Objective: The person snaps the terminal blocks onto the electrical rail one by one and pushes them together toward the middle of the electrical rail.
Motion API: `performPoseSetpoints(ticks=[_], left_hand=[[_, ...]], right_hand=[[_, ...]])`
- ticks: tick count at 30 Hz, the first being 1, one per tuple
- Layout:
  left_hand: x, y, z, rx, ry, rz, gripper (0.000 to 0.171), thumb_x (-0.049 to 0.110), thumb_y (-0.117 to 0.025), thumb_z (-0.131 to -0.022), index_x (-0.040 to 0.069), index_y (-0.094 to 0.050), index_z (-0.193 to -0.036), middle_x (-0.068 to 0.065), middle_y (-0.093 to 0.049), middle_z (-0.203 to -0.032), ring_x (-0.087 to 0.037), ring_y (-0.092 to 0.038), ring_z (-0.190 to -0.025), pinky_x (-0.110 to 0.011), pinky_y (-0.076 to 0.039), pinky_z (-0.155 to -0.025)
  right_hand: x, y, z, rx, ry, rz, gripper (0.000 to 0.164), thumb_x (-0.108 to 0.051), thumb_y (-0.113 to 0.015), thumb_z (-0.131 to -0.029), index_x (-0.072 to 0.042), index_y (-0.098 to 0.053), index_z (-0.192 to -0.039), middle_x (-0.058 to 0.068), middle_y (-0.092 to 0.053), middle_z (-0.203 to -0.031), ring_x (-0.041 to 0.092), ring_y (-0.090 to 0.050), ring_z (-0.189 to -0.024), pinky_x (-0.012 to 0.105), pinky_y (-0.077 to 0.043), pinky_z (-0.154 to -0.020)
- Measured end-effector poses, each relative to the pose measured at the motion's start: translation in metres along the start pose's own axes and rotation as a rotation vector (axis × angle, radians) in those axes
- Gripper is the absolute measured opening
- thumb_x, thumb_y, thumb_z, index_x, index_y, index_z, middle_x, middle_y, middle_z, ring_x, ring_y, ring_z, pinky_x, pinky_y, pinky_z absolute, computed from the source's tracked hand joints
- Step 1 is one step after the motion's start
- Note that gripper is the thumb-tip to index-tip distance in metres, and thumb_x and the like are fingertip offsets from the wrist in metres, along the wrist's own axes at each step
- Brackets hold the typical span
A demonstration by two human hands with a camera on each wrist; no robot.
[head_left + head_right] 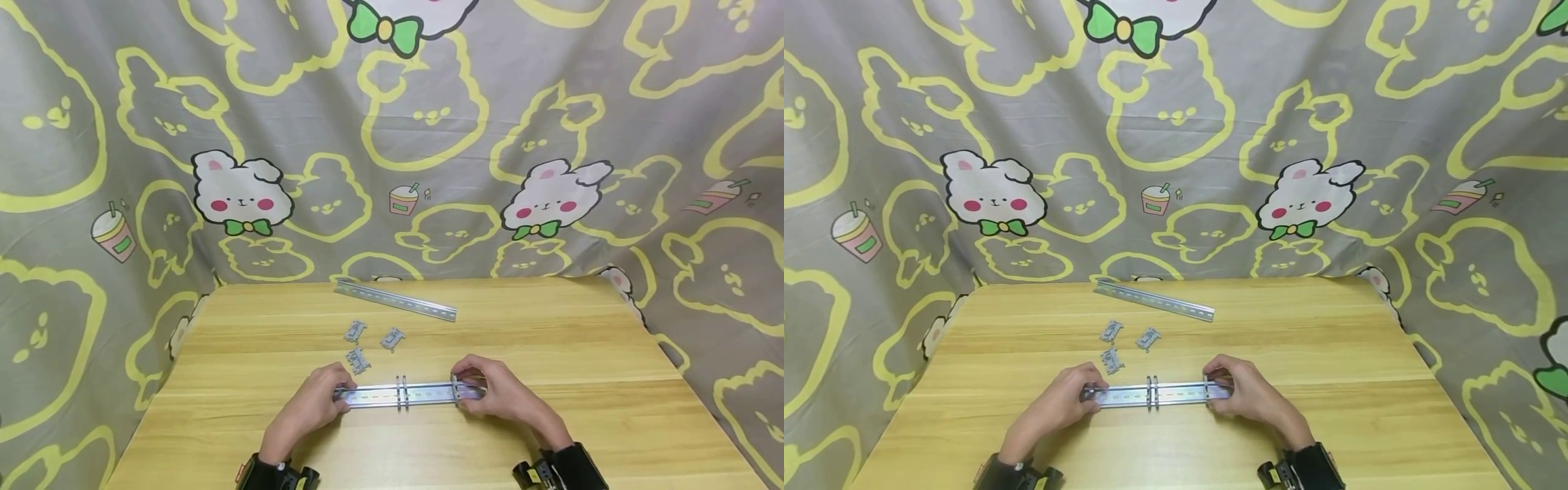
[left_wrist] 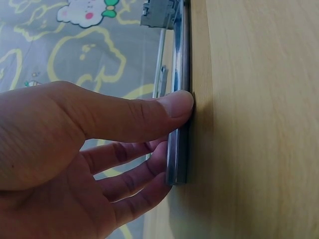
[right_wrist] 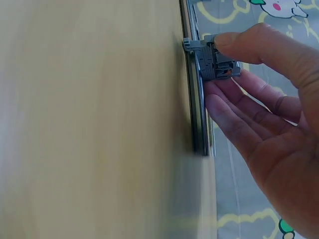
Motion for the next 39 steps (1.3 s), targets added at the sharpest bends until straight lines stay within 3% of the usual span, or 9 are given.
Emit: performPoseSetpoints(ticks=[8, 20, 39], left_hand=[[0.000, 0.001, 0.000, -0.003, 0.002, 0.009, 0.024, 0.002, -0.082, -0.069, 0.003, -0.075, -0.092, -0.003, -0.067, -0.091, -0.022, -0.063, -0.085, -0.043, -0.057, -0.079], [0.001, 0.001, 0.000, 0.000, 0.008, 0.015, 0.023, 0.001, -0.082, -0.070, 0.003, -0.075, -0.091, -0.004, -0.067, -0.091, -0.023, -0.063, -0.086, -0.044, -0.057, -0.079], [0.001, 0.001, -0.001, -0.009, 0.012, 0.022, 0.024, 0.001, -0.082, -0.070, 0.002, -0.076, -0.092, -0.004, -0.068, -0.092, -0.024, -0.064, -0.087, -0.044, -0.058, -0.080]], right_hand=[[-0.006, -0.013, -0.010, -0.015, 0.001, 0.056, 0.046, 0.000, -0.081, -0.070, -0.001, -0.062, -0.112, 0.012, -0.067, -0.109, 0.025, -0.066, -0.101, 0.038, -0.056, -0.089], [-0.019, -0.040, -0.028, -0.030, 0.023, 0.033, 0.048, 0.001, -0.080, -0.069, 0.000, -0.061, -0.113, 0.013, -0.066, -0.112, 0.026, -0.065, -0.106, 0.033, -0.054, -0.092], [-0.029, -0.059, -0.043, -0.024, 0.043, 0.058, 0.046, -0.001, -0.082, -0.069, -0.003, -0.063, -0.110, 0.011, -0.069, -0.111, 0.022, -0.068, -0.102, 0.028, -0.056, -0.087]])
Point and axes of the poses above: each hand's wrist, its own z-axis away from the middle knuckle, its own y-axis out of the back of the hand, x = y × z, the point moved 5 cm from there along -z, towards the middle knuckle
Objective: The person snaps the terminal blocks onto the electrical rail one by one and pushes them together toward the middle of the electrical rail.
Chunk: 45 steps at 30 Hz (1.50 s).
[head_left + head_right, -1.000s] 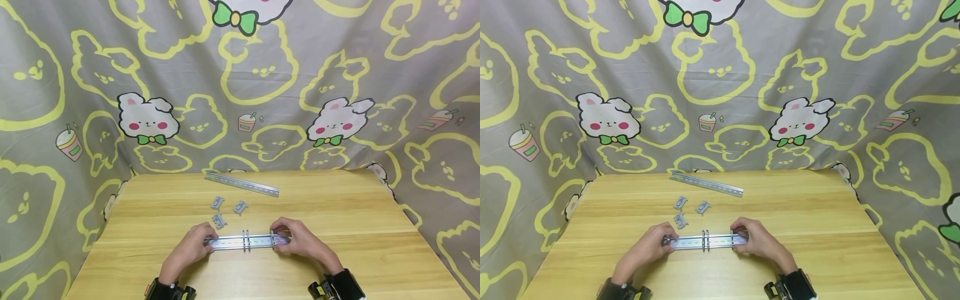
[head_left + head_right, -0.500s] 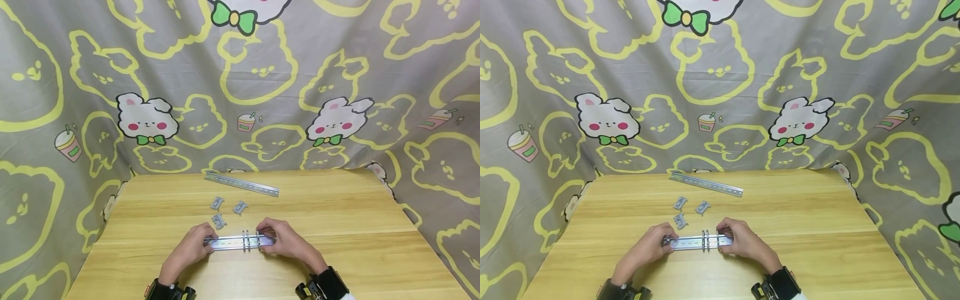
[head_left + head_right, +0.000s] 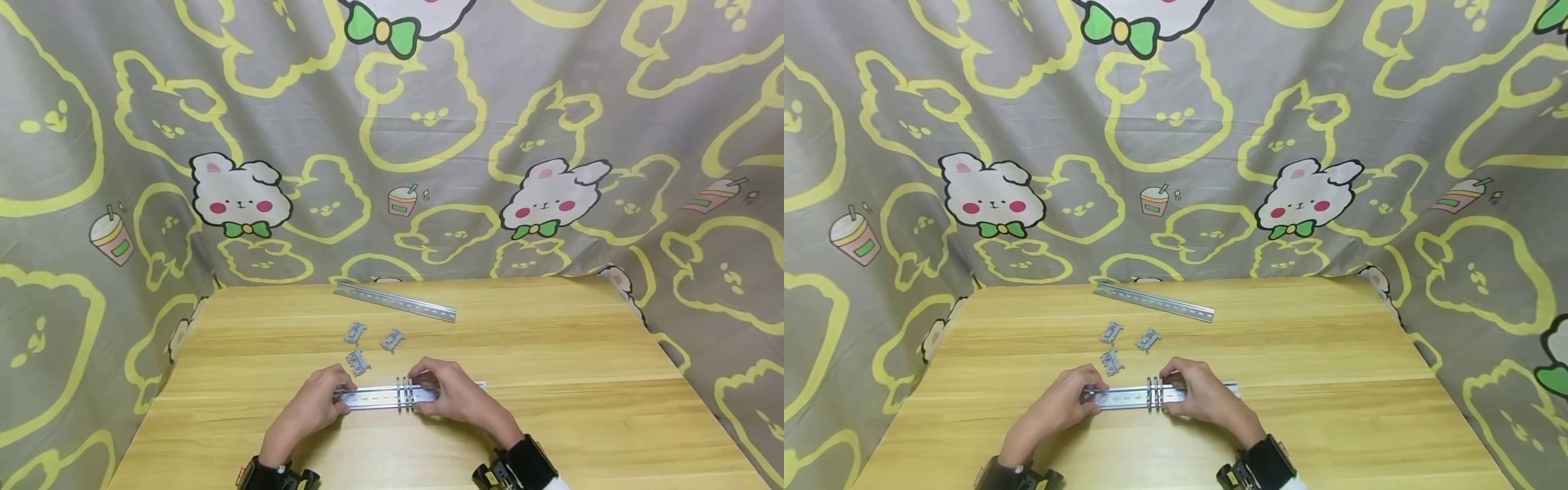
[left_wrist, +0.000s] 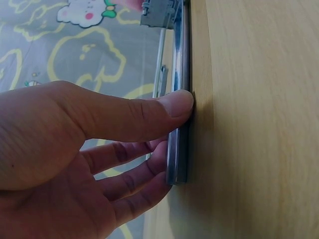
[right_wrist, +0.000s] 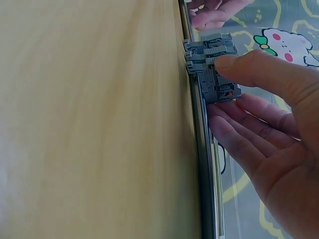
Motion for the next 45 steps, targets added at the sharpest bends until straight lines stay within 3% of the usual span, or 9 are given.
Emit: performPoseSetpoints(ticks=[21, 27, 33, 37, 41, 45], left_hand=[[-0.002, -0.001, 0.000, 0.001, 0.013, 0.021, 0.024, -0.001, -0.082, -0.068, 0.002, -0.075, -0.091, -0.004, -0.067, -0.091, -0.023, -0.064, -0.085, -0.043, -0.057, -0.078], [-0.002, -0.001, 0.000, -0.003, 0.016, 0.019, 0.024, -0.001, -0.082, -0.068, 0.002, -0.075, -0.092, -0.004, -0.067, -0.092, -0.023, -0.064, -0.086, -0.043, -0.057, -0.079], [-0.001, -0.001, 0.000, -0.013, 0.012, 0.022, 0.023, 0.000, -0.082, -0.069, 0.002, -0.075, -0.092, -0.004, -0.067, -0.092, -0.025, -0.064, -0.088, -0.045, -0.057, -0.081], [-0.001, -0.001, 0.001, -0.018, 0.007, 0.018, 0.023, 0.000, -0.081, -0.070, 0.003, -0.075, -0.092, -0.004, -0.067, -0.092, -0.024, -0.063, -0.088, -0.045, -0.057, -0.081], [-0.003, -0.001, 0.002, -0.018, 0.009, 0.006, 0.022, 0.001, -0.081, -0.071, 0.004, -0.075, -0.093, -0.004, -0.066, -0.093, -0.023, -0.063, -0.088, -0.043, -0.058, -0.080], [-0.004, -0.002, 0.002, -0.017, 0.008, 0.012, 0.022, 0.000, -0.080, -0.072, 0.003, -0.075, -0.093, -0.005, -0.066, -0.094, -0.023, -0.063, -0.088, -0.041, -0.058, -0.079]], right_hand=[[-0.007, -0.006, -0.004, -0.004, -0.020, 0.009, 0.047, -0.006, -0.084, -0.069, -0.004, -0.064, -0.112, 0.012, -0.069, -0.111, 0.023, -0.068, -0.101, 0.028, -0.056, -0.086], [-0.009, -0.003, -0.004, -0.012, -0.027, 0.036, 0.055, -0.011, -0.084, -0.071, -0.002, -0.061, -0.119, 0.012, -0.067, -0.117, 0.024, -0.065, -0.108, 0.032, -0.055, -0.091], [-0.007, 0.019, 0.008, 0.001, -0.041, 0.229, 0.057, -0.016, -0.085, -0.069, -0.004, -0.063, -0.119, 0.009, -0.066, -0.117, 0.024, -0.062, -0.106, 0.041, -0.053, -0.094], [0.001, 0.040, 0.022, -0.029, -0.094, 0.364, 0.049, -0.017, -0.085, -0.068, -0.006, -0.067, -0.112, 0.006, -0.063, -0.112, 0.025, -0.059, -0.102, 0.045, -0.053, -0.089], [0.006, 0.055, 0.033, -0.034, -0.129, 0.428, 0.034, -0.009, -0.082, -0.068, -0.009, -0.069, -0.099, 0.003, -0.061, -0.098, 0.022, -0.055, -0.087, 0.042, -0.051, -0.077], [0.009, 0.058, 0.036, -0.023, -0.118, 0.427, 0.029, -0.003, -0.079, -0.065, -0.009, -0.068, -0.092, 0.002, -0.061, -0.088, 0.020, -0.054, -0.079, 0.039, -0.050, -0.071]])
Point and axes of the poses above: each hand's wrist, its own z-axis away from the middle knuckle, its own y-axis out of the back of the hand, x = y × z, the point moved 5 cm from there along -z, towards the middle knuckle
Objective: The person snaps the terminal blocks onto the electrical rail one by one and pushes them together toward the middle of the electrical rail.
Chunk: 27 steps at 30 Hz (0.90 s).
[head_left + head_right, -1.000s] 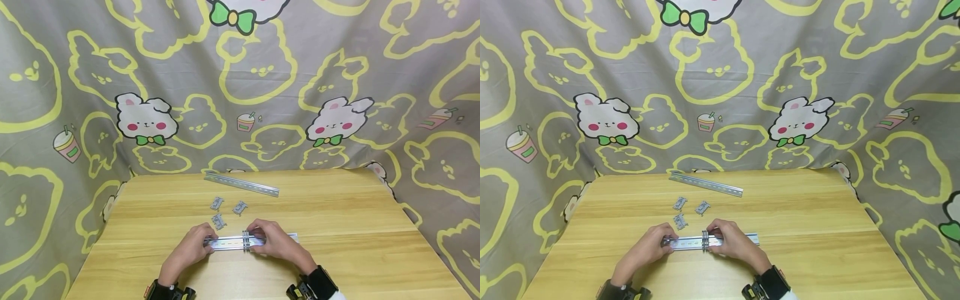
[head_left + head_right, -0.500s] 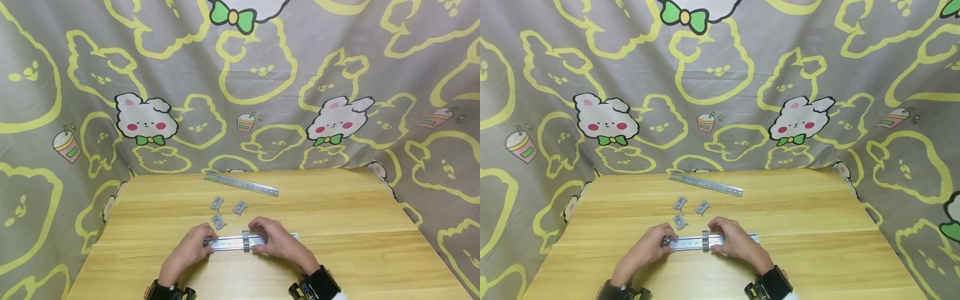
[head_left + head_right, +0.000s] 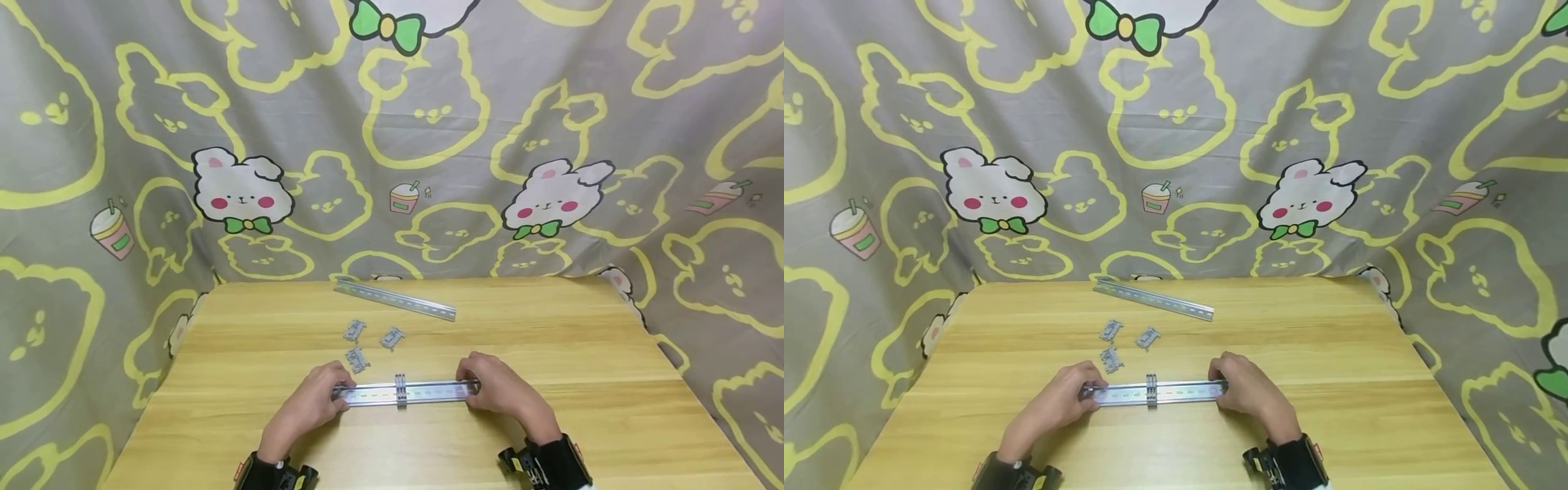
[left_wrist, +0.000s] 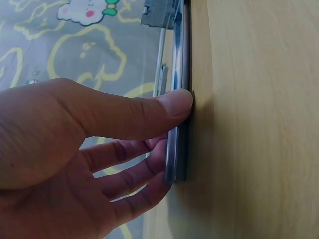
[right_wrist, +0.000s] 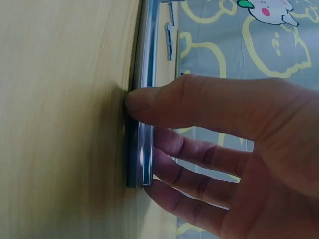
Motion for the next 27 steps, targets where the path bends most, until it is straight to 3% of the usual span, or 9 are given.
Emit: performPoseSetpoints(ticks=[27], left_hand=[[-0.017, 0.005, -0.027, 0.052, 0.026, -0.011, 0.025, -0.001, -0.079, -0.072, 0.002, -0.074, -0.096, -0.008, -0.067, -0.098, -0.027, -0.063, -0.093, -0.045, -0.057, -0.084]], right_hand=[[0.021, 0.004, -0.031, 0.006, -0.019, -0.017, 0.027, -0.003, -0.082, -0.068, -0.006, -0.071, -0.092, 0.005, -0.065, -0.087, 0.022, -0.059, -0.079, 0.039, -0.054, -0.072]])
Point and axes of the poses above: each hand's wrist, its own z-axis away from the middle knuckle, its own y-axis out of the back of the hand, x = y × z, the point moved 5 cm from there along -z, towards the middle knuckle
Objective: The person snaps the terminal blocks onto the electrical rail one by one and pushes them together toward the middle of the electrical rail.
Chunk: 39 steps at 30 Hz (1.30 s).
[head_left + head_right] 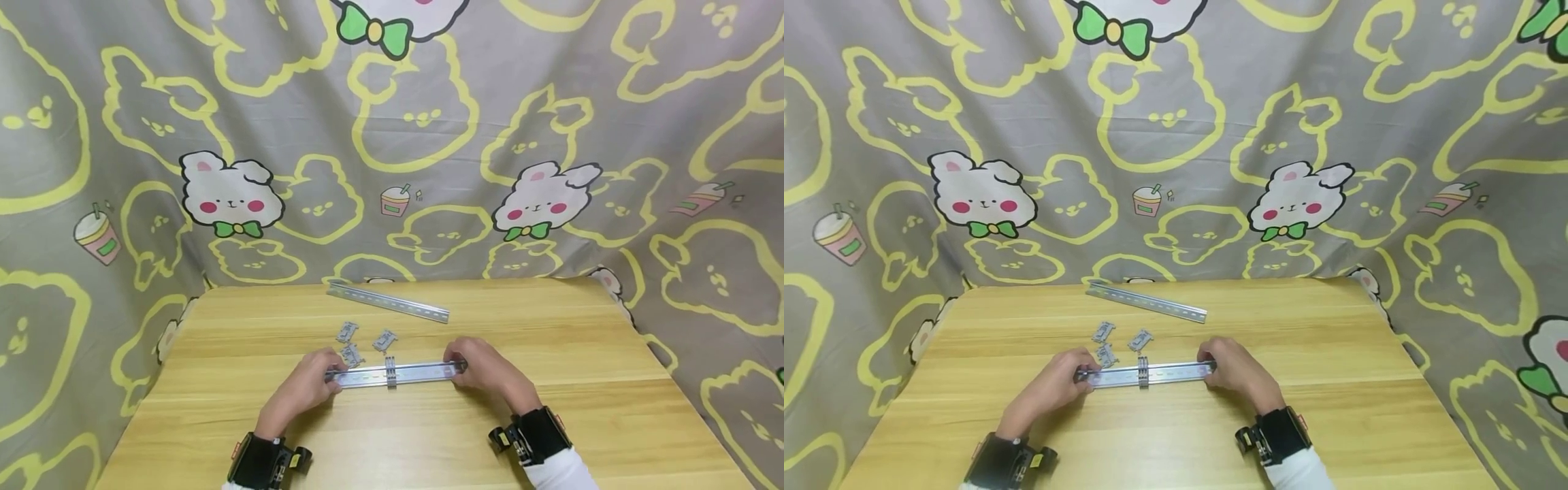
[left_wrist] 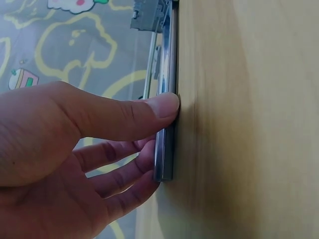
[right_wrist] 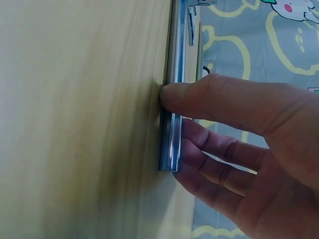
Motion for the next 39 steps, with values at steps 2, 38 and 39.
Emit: performPoseSetpoints(ticks=[2, 38, 39], left_hand=[[-0.002, 0.001, -0.002, 0.005, 0.003, 0.002, 0.025, -0.002, -0.080, -0.072, 0.002, -0.075, -0.096, -0.007, -0.067, -0.097, -0.026, -0.063, -0.092, -0.044, -0.057, -0.084], [-0.018, 0.031, -0.027, 0.107, 0.081, 0.035, 0.036, 0.004, -0.078, -0.078, 0.001, -0.069, -0.113, -0.014, -0.070, -0.105, -0.027, -0.065, -0.095, -0.042, -0.058, -0.083], [-0.020, 0.037, -0.034, 0.107, 0.075, 0.025, 0.038, 0.005, -0.076, -0.080, 0.001, -0.068, -0.117, -0.016, -0.068, -0.109, -0.029, -0.064, -0.098, -0.043, -0.057, -0.086]], right_hand=[[0.000, 0.000, -0.004, -0.002, 0.006, 0.002, 0.026, -0.003, -0.081, -0.068, -0.006, -0.071, -0.092, 0.006, -0.066, -0.088, 0.023, -0.059, -0.080, 0.039, -0.054, -0.072], [0.003, 0.020, -0.016, -0.037, -0.007, 0.004, 0.041, -0.012, -0.080, -0.078, -0.001, -0.067, -0.115, 0.013, -0.066, -0.110, 0.030, -0.061, -0.102, 0.046, -0.054, -0.088], [0.003, 0.024, -0.020, -0.024, -0.008, 0.020, 0.042, -0.012, -0.080, -0.078, -0.001, -0.067, -0.117, 0.013, -0.066, -0.113, 0.031, -0.060, -0.105, 0.046, -0.053, -0.090]])
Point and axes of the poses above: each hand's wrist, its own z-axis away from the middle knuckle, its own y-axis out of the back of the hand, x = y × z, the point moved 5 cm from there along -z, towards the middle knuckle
